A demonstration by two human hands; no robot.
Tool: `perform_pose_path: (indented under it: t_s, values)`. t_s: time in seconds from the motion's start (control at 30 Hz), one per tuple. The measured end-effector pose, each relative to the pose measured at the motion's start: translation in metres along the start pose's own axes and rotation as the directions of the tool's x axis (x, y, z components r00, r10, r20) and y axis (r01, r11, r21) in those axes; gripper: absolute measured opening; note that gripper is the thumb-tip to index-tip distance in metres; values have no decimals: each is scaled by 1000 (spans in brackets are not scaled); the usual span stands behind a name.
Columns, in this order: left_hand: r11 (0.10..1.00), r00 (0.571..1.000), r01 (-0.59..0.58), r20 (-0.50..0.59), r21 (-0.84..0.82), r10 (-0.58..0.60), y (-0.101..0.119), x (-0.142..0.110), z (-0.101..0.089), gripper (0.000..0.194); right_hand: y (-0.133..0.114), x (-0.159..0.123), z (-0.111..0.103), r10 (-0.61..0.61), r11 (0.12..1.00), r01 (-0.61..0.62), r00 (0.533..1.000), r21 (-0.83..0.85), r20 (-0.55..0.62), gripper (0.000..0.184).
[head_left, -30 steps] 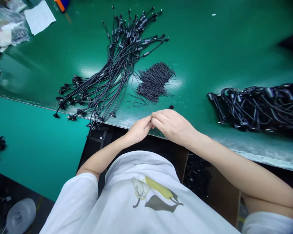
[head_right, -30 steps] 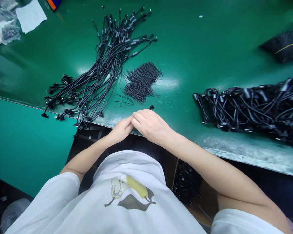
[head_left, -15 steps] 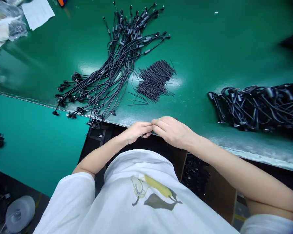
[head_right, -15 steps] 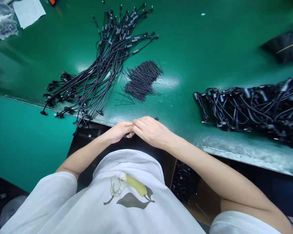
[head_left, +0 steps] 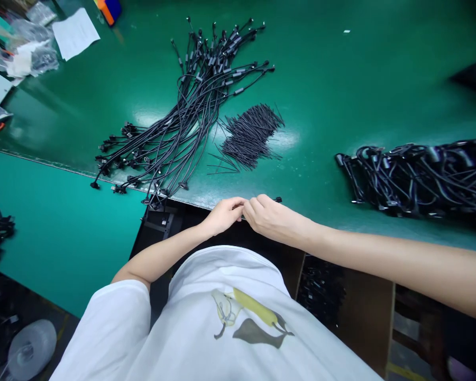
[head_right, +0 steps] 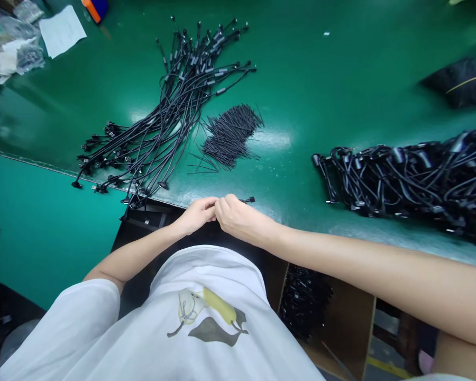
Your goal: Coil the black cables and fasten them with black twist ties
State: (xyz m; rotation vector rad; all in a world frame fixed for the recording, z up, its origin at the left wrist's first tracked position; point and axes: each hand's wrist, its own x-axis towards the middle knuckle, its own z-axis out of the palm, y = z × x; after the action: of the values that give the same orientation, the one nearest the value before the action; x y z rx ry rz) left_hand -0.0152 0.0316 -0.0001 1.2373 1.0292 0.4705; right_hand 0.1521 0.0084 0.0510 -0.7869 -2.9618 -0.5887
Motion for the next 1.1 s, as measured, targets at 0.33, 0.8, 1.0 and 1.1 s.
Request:
perform_pose_path:
  t_s: [0.33, 0.8, 1.0, 1.1]
  values:
    - [890, 976, -82, -218, -448, -20, 12, 13, 13, 24, 18, 18, 20, 492, 797, -515, 857, 315, 156, 20]
    - [767, 831, -540, 77, 346, 551, 22, -10, -9, 32, 3, -7, 31, 704, -508, -185, 475, 841, 529, 37]
    - [933, 931, -357, 65, -39, 359, 9, 3, -8, 21, -7, -12, 11, 681, 578, -358, 706, 733, -193, 26]
    - [911, 977, -208, -39, -356, 208, 18, 8, -12, 34, -18, -8, 13, 606, 669, -295, 747, 682, -272, 26]
